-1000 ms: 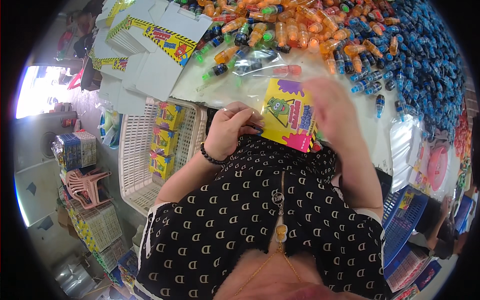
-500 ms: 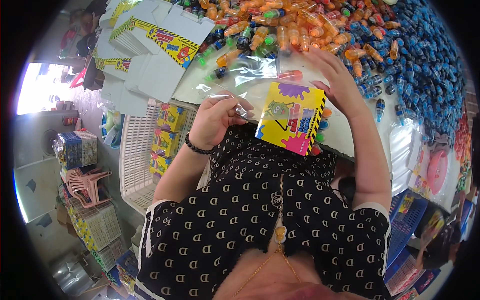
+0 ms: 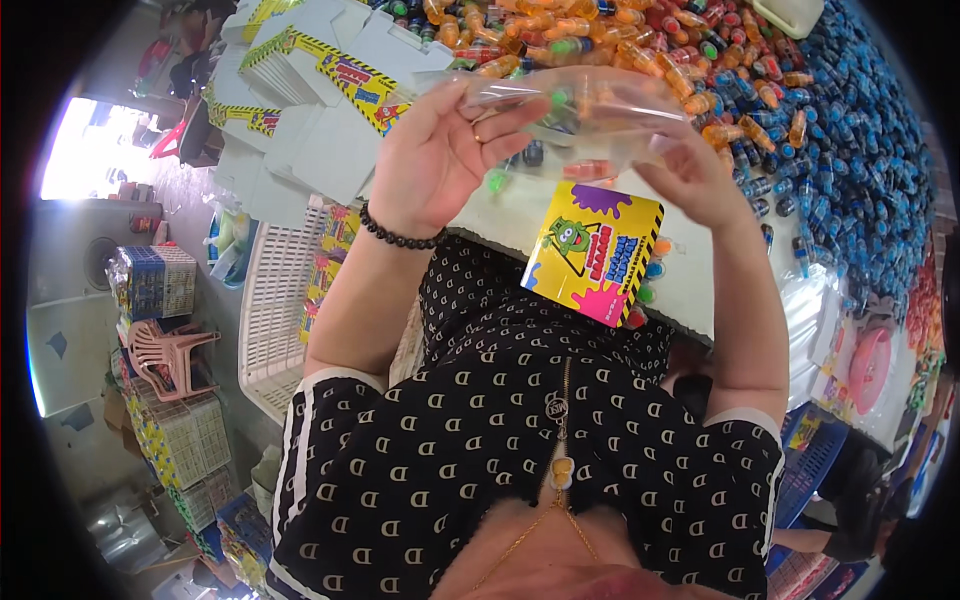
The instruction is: Packaging small colorful candy containers into boxes and then into plastic bags.
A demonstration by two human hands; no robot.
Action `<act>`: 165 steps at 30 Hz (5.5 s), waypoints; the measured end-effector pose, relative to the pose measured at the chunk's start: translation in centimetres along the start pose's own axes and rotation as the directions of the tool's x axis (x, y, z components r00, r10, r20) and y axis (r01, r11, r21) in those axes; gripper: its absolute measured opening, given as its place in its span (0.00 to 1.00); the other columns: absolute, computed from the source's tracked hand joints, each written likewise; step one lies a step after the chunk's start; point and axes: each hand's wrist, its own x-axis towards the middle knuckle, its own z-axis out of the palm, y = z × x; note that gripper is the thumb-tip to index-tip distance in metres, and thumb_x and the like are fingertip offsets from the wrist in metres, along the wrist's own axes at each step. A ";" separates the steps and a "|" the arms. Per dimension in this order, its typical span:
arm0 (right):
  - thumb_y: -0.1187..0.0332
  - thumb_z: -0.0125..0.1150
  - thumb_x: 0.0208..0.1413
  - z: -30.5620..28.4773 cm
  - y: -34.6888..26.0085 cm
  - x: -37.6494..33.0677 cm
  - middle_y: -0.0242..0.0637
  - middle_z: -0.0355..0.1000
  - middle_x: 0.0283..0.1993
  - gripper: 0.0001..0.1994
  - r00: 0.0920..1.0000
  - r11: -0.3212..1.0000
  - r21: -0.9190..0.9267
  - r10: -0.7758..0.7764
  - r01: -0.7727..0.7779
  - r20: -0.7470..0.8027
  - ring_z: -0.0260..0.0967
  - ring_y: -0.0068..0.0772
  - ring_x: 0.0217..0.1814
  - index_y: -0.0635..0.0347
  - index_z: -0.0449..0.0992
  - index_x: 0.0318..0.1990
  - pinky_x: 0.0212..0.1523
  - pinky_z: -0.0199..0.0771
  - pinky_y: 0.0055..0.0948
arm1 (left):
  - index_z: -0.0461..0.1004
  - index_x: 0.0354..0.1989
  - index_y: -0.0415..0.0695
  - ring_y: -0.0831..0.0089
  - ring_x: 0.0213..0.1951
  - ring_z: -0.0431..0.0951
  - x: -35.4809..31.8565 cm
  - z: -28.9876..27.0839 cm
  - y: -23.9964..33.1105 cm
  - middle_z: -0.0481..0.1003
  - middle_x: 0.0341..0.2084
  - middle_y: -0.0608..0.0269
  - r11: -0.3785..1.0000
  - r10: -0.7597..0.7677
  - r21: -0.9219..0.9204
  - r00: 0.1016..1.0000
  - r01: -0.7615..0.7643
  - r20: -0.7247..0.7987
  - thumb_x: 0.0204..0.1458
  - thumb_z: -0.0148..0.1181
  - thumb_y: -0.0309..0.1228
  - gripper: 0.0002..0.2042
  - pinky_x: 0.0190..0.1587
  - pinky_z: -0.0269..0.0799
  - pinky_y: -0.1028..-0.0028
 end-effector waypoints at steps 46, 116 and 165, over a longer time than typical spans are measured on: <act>0.73 0.65 0.48 5.0 -1.6 -0.1 0.40 0.70 0.32 0.08 0.974 0.340 -0.923 -0.190 0.182 0.122 0.71 0.46 0.36 0.58 0.70 0.34 0.33 0.71 0.39 | 0.75 0.42 0.43 0.54 0.39 0.78 -3.6 1.7 1.0 0.77 0.39 0.55 -0.524 0.475 0.852 0.834 0.013 0.279 0.49 0.54 0.24 0.12 0.42 0.75 0.63; 0.78 0.61 0.52 0.5 11.0 -17.0 0.41 0.75 0.42 0.07 0.809 0.619 -0.682 -0.124 -0.390 -0.575 0.74 0.38 0.40 0.63 0.76 0.39 0.43 0.75 0.28 | 0.75 0.33 0.38 0.52 0.39 0.75 -0.5 -10.6 -15.7 0.76 0.34 0.50 -0.053 0.250 0.981 0.949 -0.186 0.194 0.46 0.62 0.26 0.07 0.41 0.71 0.63; 0.77 0.64 0.43 1.9 5.0 -19.2 0.39 0.71 0.35 0.13 0.965 0.451 -0.893 -0.231 -0.010 -0.127 0.70 0.45 0.32 0.57 0.75 0.40 0.32 0.71 0.36 | 0.74 0.39 0.38 0.53 0.38 0.77 -9.2 -8.7 -11.6 0.75 0.42 0.52 -0.232 0.182 0.870 0.859 -0.435 0.478 0.46 0.59 0.19 0.10 0.40 0.76 0.66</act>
